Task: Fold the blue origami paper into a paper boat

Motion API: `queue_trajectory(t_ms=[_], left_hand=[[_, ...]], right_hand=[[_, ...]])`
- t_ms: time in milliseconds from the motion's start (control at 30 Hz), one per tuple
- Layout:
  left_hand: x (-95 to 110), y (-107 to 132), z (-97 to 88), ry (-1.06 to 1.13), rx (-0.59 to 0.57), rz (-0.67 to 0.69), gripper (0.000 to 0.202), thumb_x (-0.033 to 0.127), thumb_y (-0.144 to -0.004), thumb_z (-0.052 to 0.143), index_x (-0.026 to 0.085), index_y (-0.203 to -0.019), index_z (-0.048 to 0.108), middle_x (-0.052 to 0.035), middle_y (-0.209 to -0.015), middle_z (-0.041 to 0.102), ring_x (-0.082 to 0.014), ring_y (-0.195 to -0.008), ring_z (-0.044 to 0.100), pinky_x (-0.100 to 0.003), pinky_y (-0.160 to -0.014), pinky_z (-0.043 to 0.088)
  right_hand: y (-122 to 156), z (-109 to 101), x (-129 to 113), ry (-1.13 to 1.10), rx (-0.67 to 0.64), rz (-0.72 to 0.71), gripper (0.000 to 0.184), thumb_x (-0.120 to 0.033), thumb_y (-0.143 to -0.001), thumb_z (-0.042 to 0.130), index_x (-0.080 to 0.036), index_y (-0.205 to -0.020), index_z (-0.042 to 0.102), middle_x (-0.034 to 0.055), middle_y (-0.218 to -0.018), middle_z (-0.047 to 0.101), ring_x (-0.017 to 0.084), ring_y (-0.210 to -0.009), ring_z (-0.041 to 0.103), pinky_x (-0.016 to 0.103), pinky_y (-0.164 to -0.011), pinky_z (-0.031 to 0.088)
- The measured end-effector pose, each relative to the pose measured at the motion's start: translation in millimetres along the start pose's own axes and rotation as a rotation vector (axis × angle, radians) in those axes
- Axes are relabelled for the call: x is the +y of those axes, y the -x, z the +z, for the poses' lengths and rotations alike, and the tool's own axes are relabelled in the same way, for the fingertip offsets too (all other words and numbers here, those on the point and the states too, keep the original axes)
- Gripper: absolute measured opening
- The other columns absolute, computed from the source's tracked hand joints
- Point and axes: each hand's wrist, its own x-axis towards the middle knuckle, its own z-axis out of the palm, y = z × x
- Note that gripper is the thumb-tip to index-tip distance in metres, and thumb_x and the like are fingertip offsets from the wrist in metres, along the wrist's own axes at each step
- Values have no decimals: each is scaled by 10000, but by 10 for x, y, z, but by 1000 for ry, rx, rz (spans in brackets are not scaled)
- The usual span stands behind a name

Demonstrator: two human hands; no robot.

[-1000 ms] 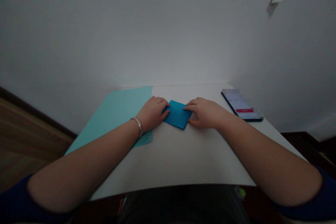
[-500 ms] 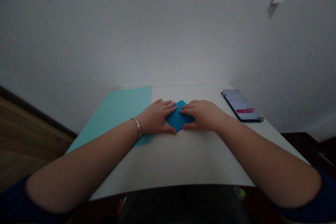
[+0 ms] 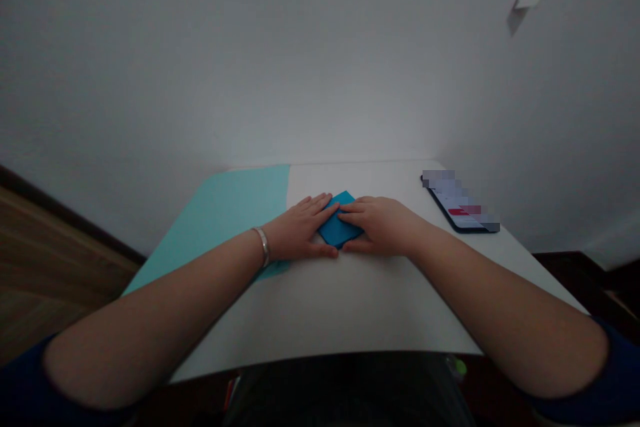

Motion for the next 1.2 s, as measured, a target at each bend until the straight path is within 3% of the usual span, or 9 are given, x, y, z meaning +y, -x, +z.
queue_trajectory(t_ms=[200, 300, 400, 567, 733, 833, 933, 1033, 1200], left_hand=[[-40, -4, -56, -142, 152, 59, 724, 678, -848, 425, 171, -1364, 454, -142, -1397, 485, -297, -1295, 416, -475, -1102, 225], [-55, -8, -62, -169, 220, 96, 635, 655, -865, 423, 183, -1268, 554, -100, -1284, 590, -283, -1194, 490, -435, -1030, 318], [-54, -15, -58, -170, 245, 109, 472, 536, -909, 459, 199, -1210, 596, -67, -1186, 650, -261, -1088, 546, -407, -940, 390], [-56, -28, -59, -115, 255, 127, 314, 310, -910, 514, 198, -1191, 601, -63, -1133, 672, -215, -1000, 586, -374, -888, 446], [-73, -29, -61, -113, 255, 136, 275, 297, -927, 488, 202, -1144, 626, -59, -1121, 675, -205, -955, 594, -357, -862, 473], [-67, -22, -66, -118, 250, 122, 275, 287, -938, 475, 206, -1165, 607, -53, -1123, 672, -205, -968, 585, -348, -852, 479], [-54, -20, -75, -123, 257, 114, 282, 301, -950, 461, 194, -1179, 586, -50, -1121, 669, -208, -965, 582, -341, -845, 480], [-37, -27, -81, -148, 246, 113, 289, 330, -954, 455, 181, -1167, 582, -50, -1111, 668, -218, -952, 584, -344, -817, 485], [5, -41, -86, -159, 230, 183, 298, 323, -956, 456, 141, -1160, 574, -86, -1138, 643, -222, -994, 579, -351, -833, 485]], right_hand=[[-10, -17, -5, -11, 33, 33, 398, -432, -874, 530, -209, -1180, 653, 102, -1214, 653, 263, -1056, 623, 411, -891, 484], [-6, -29, 1, -6, 43, 32, 362, -425, -872, 534, -235, -1150, 669, 83, -1152, 683, 249, -1017, 638, 385, -855, 494], [-6, -35, 4, 3, 38, 34, 353, -403, -882, 515, -232, -1152, 665, 79, -1157, 680, 244, -1002, 640, 379, -843, 497], [-4, -10, 11, 12, 85, 40, 331, -304, -882, 502, -242, -1173, 648, 56, -1187, 667, 222, -996, 628, 362, -844, 494], [6, 12, 7, 53, 152, 52, 331, -220, -845, 538, -269, -1150, 657, 37, -1106, 695, 220, -956, 608, 343, -782, 488], [9, -6, -10, 56, 201, 82, 328, -243, -852, 545, -260, -1166, 638, 43, -1044, 701, 220, -930, 610, 331, -736, 481], [7, -34, -32, 57, 243, 110, 222, -285, -878, 530, -234, -1043, 669, 40, -967, 707, 203, -883, 625, 302, -704, 465], [-8, -43, -58, 83, 236, 136, 172, -291, -889, 524, -222, -937, 674, 33, -899, 707, 192, -837, 632, 286, -665, 442], [-59, -21, -120, 125, 190, 146, 169, -273, -899, 510, -212, -938, 663, 38, -880, 705, 193, -805, 630, 284, -610, 401]])
